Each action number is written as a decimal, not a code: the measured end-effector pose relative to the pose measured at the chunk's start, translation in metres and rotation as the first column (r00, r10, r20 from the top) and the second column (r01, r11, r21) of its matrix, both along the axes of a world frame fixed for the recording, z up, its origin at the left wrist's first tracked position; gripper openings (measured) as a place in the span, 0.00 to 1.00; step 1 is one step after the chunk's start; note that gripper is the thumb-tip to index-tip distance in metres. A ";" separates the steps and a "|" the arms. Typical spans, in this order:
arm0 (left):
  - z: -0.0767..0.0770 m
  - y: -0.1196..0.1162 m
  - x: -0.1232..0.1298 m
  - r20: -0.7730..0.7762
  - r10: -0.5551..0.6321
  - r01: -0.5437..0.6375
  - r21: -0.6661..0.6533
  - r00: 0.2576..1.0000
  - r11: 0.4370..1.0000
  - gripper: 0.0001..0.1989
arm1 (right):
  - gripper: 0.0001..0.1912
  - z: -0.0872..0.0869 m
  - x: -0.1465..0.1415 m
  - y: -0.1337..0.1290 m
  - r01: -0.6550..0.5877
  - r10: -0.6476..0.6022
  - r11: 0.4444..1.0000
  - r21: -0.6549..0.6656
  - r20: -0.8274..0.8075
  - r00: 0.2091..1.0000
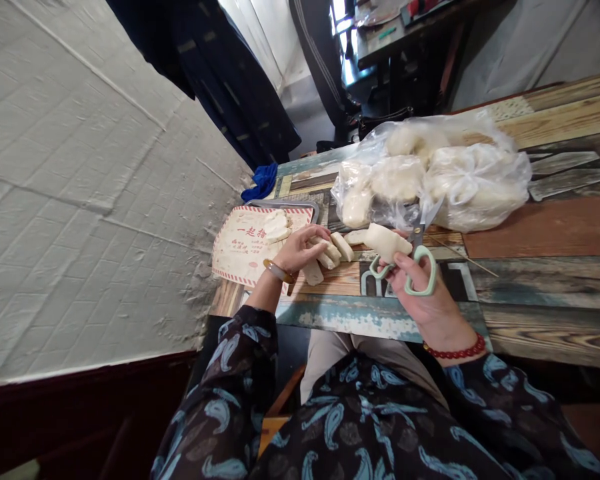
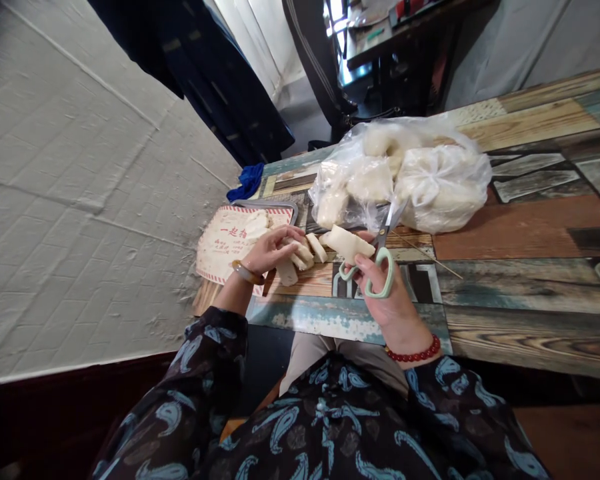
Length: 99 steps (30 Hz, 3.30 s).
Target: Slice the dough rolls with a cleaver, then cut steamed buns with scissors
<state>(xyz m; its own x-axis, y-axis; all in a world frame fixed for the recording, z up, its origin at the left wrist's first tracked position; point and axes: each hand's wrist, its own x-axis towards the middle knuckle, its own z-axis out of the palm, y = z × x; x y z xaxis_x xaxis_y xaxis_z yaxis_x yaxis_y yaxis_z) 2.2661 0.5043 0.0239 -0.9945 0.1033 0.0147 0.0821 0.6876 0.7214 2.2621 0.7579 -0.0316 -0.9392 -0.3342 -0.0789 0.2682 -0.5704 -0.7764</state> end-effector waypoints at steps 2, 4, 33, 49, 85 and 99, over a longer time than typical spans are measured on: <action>-0.001 0.005 -0.009 -0.029 -0.014 0.012 -0.058 0.999 0.998 0.15 | 0.15 0.001 0.000 0.000 0.006 -0.006 1.000 -0.001 -0.005 1.000; -0.002 0.008 -0.018 -0.029 -0.099 0.096 -0.111 0.995 0.989 0.21 | 0.15 0.002 -0.001 -0.001 0.009 -0.009 1.000 0.005 -0.002 1.000; -0.013 0.071 0.101 0.126 0.406 -0.238 0.942 0.905 0.238 0.22 | 0.37 0.033 0.053 -0.054 0.150 0.064 0.888 0.435 -0.441 0.895; -0.014 0.041 0.123 0.221 0.429 -0.236 0.972 0.876 -0.019 0.26 | 0.35 0.018 0.151 0.067 -0.390 0.470 0.704 0.593 0.022 0.882; -0.016 0.040 0.131 0.227 0.563 -0.288 0.957 0.795 0.020 0.29 | 0.41 0.053 0.065 -0.009 0.127 0.794 0.327 0.936 -0.345 0.500; -0.020 0.043 0.126 0.228 0.573 -0.309 0.950 0.787 0.047 0.28 | 0.39 0.052 0.060 -0.011 0.104 0.786 0.355 0.929 -0.357 0.505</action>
<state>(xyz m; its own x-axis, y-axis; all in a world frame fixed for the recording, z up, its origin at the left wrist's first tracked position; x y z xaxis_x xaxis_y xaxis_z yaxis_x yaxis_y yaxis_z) 2.3923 0.5470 0.0039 -0.8072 -0.5769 -0.1250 0.2371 -0.5107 0.8264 2.3224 0.7472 0.0208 -0.5768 -0.8167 0.0168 -0.5893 0.4018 -0.7009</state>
